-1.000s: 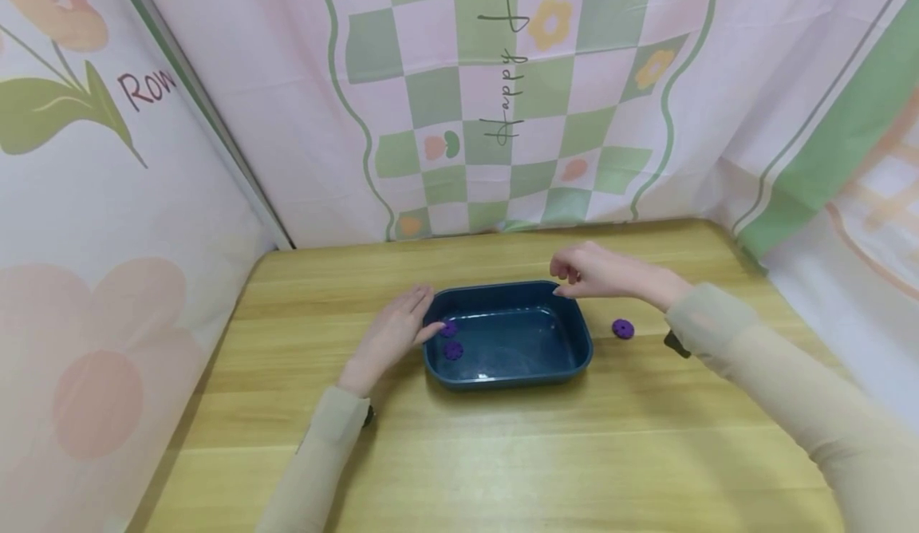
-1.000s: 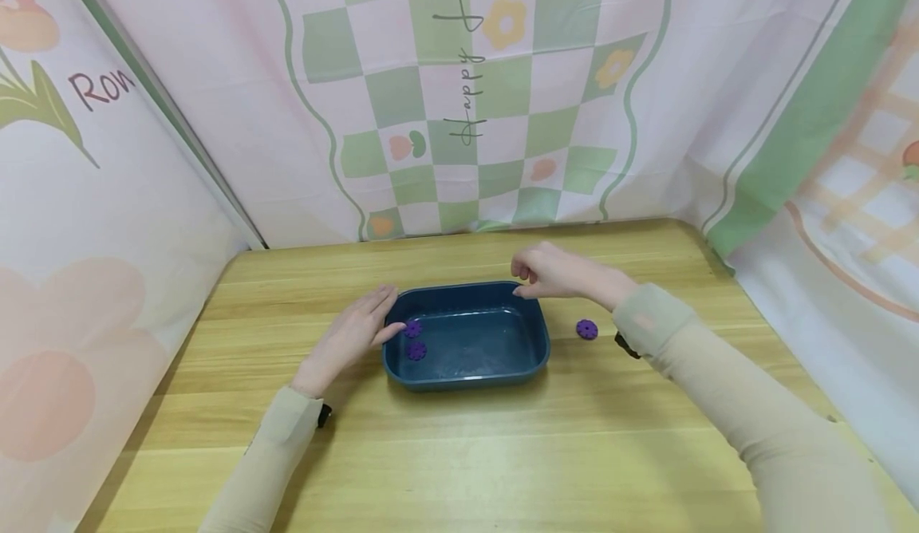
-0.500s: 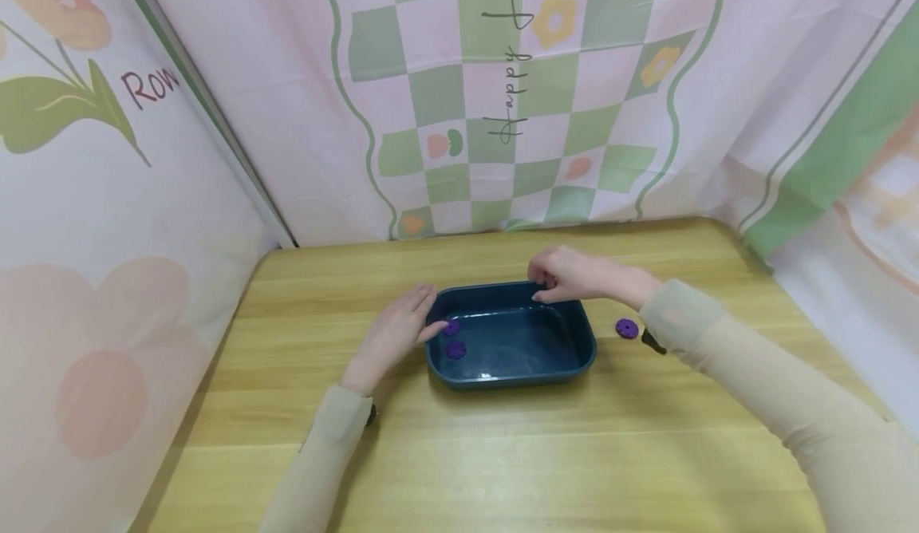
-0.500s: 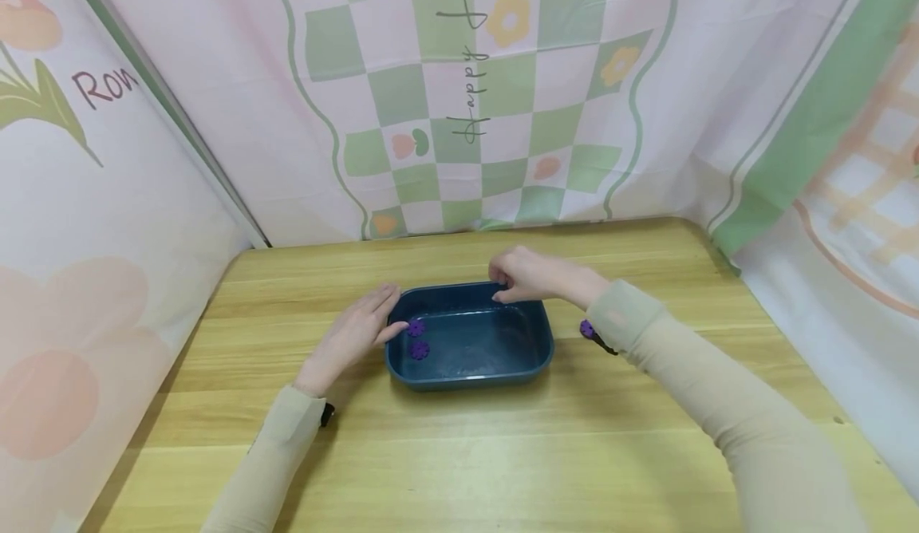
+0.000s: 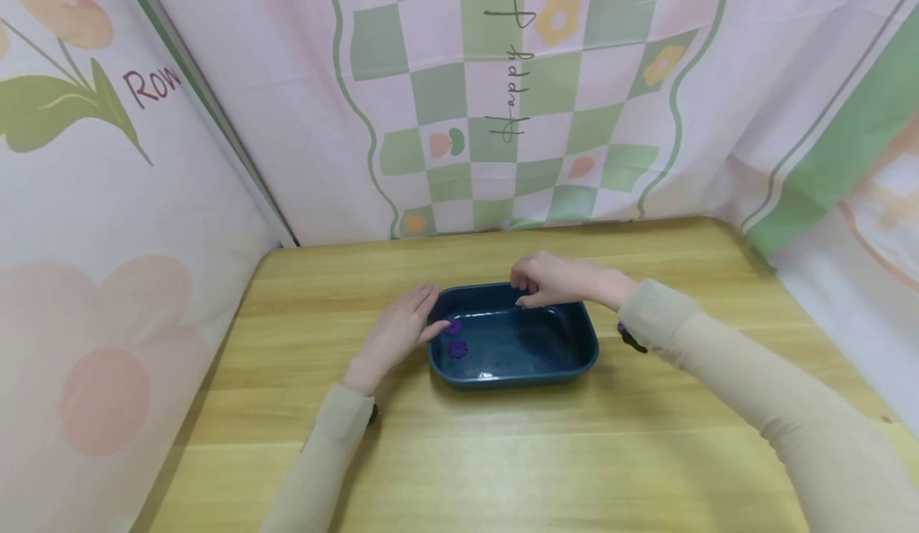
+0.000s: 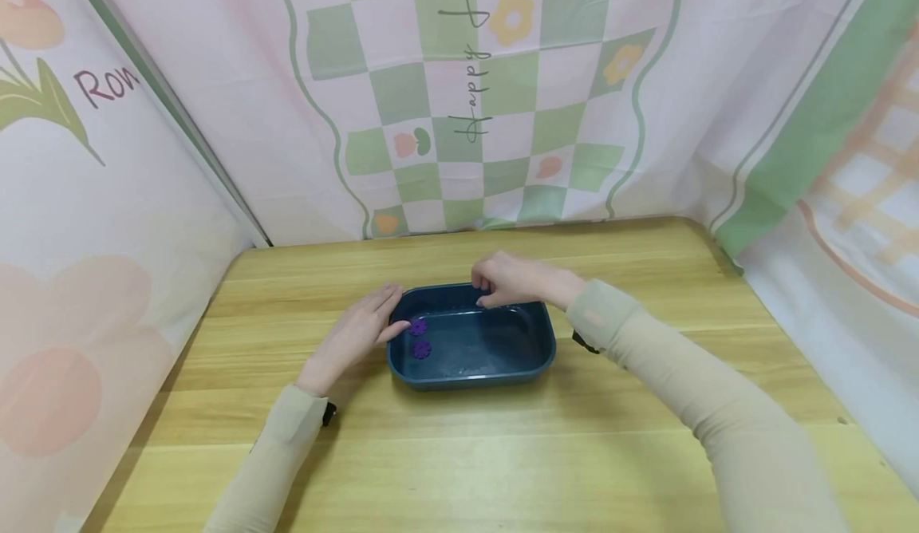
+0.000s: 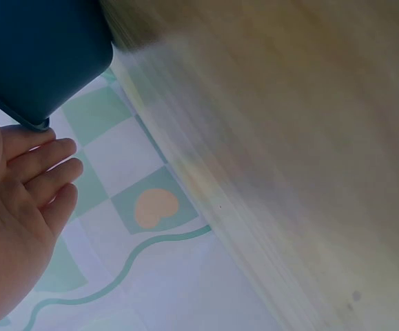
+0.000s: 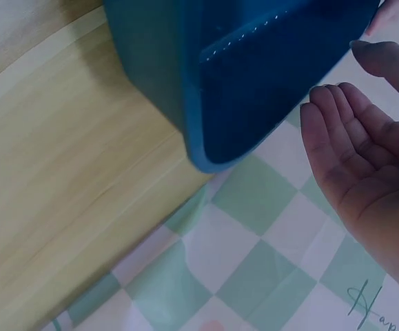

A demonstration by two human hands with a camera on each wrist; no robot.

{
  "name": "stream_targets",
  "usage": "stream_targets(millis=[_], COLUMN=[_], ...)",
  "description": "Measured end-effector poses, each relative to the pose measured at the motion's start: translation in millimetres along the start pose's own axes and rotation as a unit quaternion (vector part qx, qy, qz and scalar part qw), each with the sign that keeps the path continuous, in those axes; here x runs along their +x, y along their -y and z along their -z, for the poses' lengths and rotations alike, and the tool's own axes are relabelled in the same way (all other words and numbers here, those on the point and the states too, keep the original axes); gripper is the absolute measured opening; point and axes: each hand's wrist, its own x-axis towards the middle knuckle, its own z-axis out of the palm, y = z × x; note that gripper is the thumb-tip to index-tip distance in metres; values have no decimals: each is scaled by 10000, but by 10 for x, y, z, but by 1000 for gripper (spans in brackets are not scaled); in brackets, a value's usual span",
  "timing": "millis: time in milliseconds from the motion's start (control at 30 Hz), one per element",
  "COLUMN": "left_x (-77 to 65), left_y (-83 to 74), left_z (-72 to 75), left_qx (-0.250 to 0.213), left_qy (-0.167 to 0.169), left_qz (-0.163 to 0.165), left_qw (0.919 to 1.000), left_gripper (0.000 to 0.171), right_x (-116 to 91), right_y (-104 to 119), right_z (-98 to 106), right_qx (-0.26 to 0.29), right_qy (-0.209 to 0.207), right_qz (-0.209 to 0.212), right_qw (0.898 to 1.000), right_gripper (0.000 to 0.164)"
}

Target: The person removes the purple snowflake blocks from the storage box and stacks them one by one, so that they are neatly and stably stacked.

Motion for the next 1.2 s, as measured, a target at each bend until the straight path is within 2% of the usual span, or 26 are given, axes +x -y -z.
stream_targets(millis=[167,367,567,667,967,1200], left_x=[5,3,-1,1,3,-3], left_y=[1,-6,-2,1,3,2], left_z=[11,13,7,7,20,5], left_qx=[82,134,47,-9,48,154], left_qy=[96,-23,-32,2,67,-99], left_qz=[30,-26,-11,27,60,-1], left_qw=[9999,9999,10000,10000,9999,9998], left_gripper=[64,63,64,64,64,63], right_x=[56,115,173,201,298,365], right_y=[78,148,177,195,284,346], right_z=[-25,-78,-152,-193,-300,-366], right_qx=[20,-37,14,53,293,312], right_qy=[46,82,251,276,570,772], right_qz=[121,186,174,301,395,416], right_qw=[9999,9998,9995,9992,9972,9957], right_gripper=[23,21,23,23,24,25])
